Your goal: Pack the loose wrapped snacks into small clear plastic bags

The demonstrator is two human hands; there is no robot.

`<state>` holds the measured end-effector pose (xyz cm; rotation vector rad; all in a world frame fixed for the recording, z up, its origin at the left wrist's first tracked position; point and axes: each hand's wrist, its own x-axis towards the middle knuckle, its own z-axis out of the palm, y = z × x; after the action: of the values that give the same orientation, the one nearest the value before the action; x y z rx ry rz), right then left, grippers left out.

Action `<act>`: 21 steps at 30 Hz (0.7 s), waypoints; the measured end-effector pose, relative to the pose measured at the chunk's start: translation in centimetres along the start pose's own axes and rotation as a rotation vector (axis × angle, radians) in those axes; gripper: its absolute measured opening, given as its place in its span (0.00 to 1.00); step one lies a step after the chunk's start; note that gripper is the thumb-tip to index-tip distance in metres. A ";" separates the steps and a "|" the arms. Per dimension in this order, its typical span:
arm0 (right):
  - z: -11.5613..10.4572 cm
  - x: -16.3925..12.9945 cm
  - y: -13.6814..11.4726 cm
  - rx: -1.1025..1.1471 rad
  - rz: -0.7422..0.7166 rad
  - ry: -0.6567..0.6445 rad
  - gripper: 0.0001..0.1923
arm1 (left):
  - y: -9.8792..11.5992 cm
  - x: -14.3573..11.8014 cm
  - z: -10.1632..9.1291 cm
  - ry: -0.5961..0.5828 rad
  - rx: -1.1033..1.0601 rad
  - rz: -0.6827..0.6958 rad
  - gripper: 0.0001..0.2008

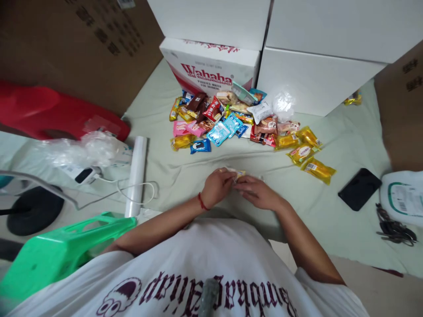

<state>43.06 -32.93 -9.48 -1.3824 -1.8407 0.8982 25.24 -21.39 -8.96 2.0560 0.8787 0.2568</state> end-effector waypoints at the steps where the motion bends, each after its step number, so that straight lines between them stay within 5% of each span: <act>1: -0.2 -0.4 0.3 0.026 0.049 0.071 0.16 | 0.0 -0.3 0.3 0.038 0.100 0.032 0.13; 5: 0.1 -1.5 2.0 -0.336 0.413 0.446 0.21 | -0.5 -0.4 1.1 0.216 0.266 -0.003 0.16; 8: 0.8 -1.8 2.6 -0.623 0.570 0.450 0.27 | -1.2 0.5 1.4 0.320 0.276 -0.110 0.35; 11: 1.0 -1.9 1.8 -0.687 0.614 0.408 0.11 | -1.6 1.2 1.4 0.260 0.268 -0.101 0.27; 15: 1.0 -1.8 -0.3 -0.493 0.724 0.383 0.08 | -0.7 0.8 2.1 0.214 0.191 -0.013 0.19; 21: 3.6 0.0 -1.6 0.273 0.592 0.650 0.21 | 0.2 0.1 4.2 0.236 0.299 0.223 0.04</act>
<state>39.27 -33.74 -10.12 -1.7970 -0.8047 0.7988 27.43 -24.09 -11.39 2.4425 0.8685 0.5258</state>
